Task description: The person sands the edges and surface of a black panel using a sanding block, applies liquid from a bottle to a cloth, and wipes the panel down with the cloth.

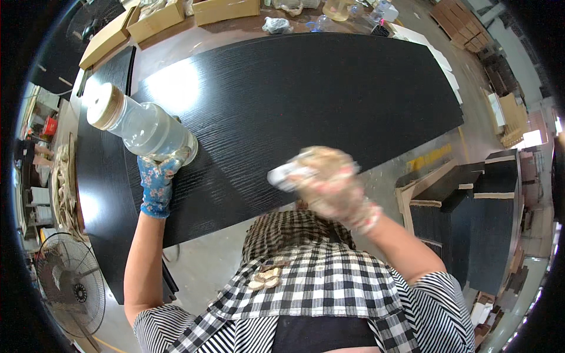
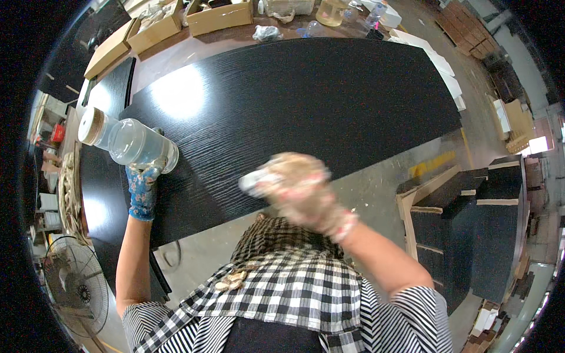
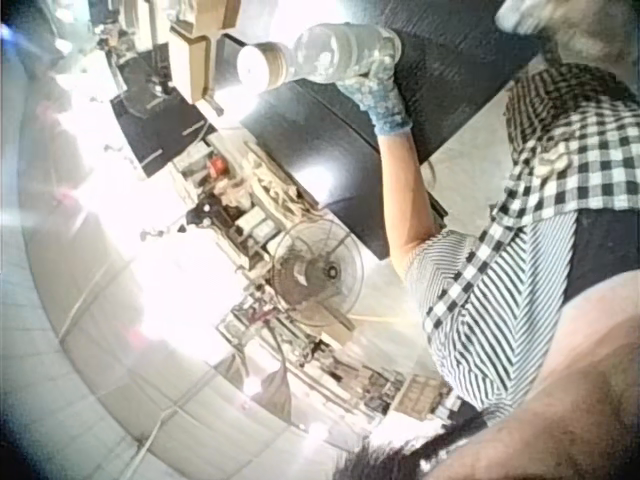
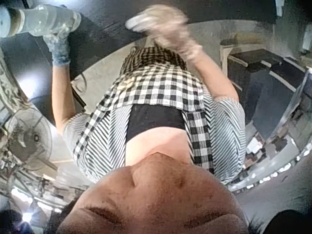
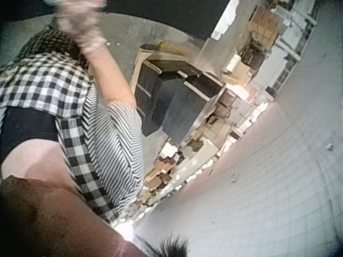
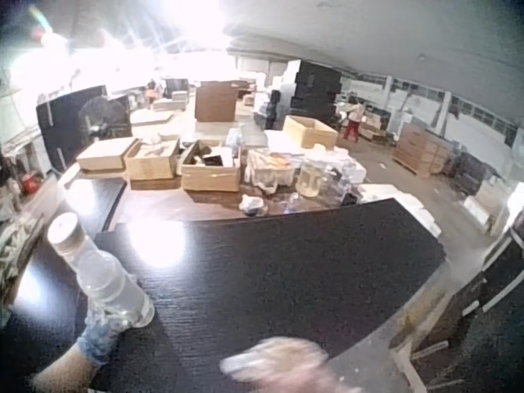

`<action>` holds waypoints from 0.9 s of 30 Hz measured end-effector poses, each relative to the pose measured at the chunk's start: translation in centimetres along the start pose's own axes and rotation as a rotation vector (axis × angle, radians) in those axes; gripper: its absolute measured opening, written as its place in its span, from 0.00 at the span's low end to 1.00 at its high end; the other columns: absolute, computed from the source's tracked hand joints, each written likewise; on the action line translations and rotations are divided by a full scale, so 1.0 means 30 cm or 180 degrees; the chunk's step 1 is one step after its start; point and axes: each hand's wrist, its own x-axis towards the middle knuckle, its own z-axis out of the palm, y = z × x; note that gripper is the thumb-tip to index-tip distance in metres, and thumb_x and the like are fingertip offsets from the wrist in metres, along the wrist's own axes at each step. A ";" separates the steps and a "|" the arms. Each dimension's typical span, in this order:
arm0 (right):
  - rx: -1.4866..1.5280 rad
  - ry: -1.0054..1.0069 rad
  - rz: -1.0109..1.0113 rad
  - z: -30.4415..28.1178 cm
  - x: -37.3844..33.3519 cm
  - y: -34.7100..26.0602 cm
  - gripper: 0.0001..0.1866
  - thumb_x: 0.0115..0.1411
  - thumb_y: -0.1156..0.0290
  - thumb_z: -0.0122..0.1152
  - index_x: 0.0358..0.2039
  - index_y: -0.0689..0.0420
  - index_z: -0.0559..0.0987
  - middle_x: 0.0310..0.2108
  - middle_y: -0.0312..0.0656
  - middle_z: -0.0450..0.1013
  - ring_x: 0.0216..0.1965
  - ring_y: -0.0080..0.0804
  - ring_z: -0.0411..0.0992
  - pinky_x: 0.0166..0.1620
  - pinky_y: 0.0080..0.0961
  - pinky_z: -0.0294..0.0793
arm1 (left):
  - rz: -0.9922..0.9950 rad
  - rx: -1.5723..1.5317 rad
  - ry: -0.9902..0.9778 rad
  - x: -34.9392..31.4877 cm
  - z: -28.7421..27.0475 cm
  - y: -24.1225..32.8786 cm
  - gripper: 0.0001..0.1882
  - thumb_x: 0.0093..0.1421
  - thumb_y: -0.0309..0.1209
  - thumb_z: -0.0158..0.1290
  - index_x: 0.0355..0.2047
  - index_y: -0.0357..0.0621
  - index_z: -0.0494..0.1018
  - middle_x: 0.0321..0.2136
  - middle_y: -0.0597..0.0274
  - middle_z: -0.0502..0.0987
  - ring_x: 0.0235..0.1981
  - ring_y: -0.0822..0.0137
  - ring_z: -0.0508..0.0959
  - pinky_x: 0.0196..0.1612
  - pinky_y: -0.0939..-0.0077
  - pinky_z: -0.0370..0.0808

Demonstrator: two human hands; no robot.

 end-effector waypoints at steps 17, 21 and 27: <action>0.2798 0.1925 0.0961 -0.380 0.100 0.028 0.17 0.57 0.71 0.59 0.47 0.63 0.76 0.45 0.45 0.72 0.42 0.29 0.74 0.43 0.20 0.77 | 0.0171 0.0511 -0.1628 -0.059 0.330 0.407 0.37 0.39 0.34 0.71 0.49 0.36 0.68 0.43 0.57 0.77 0.44 0.66 0.76 0.50 0.70 0.73; 0.1746 0.1414 0.0664 -0.351 0.155 -0.022 0.14 0.54 0.80 0.59 0.43 0.63 0.78 0.43 0.48 0.74 0.42 0.35 0.75 0.43 0.25 0.77 | -0.0103 0.0630 -0.1865 -0.086 0.341 0.433 0.36 0.39 0.33 0.70 0.49 0.37 0.69 0.42 0.56 0.77 0.43 0.66 0.77 0.49 0.71 0.73; 0.3024 0.1650 0.1720 -0.192 0.033 -0.024 0.15 0.58 0.79 0.53 0.47 0.62 0.76 0.45 0.42 0.72 0.46 0.30 0.72 0.49 0.23 0.73 | -0.0107 0.1494 -0.2240 -0.043 0.310 0.490 0.34 0.37 0.35 0.70 0.45 0.34 0.72 0.33 0.49 0.79 0.35 0.59 0.81 0.40 0.70 0.76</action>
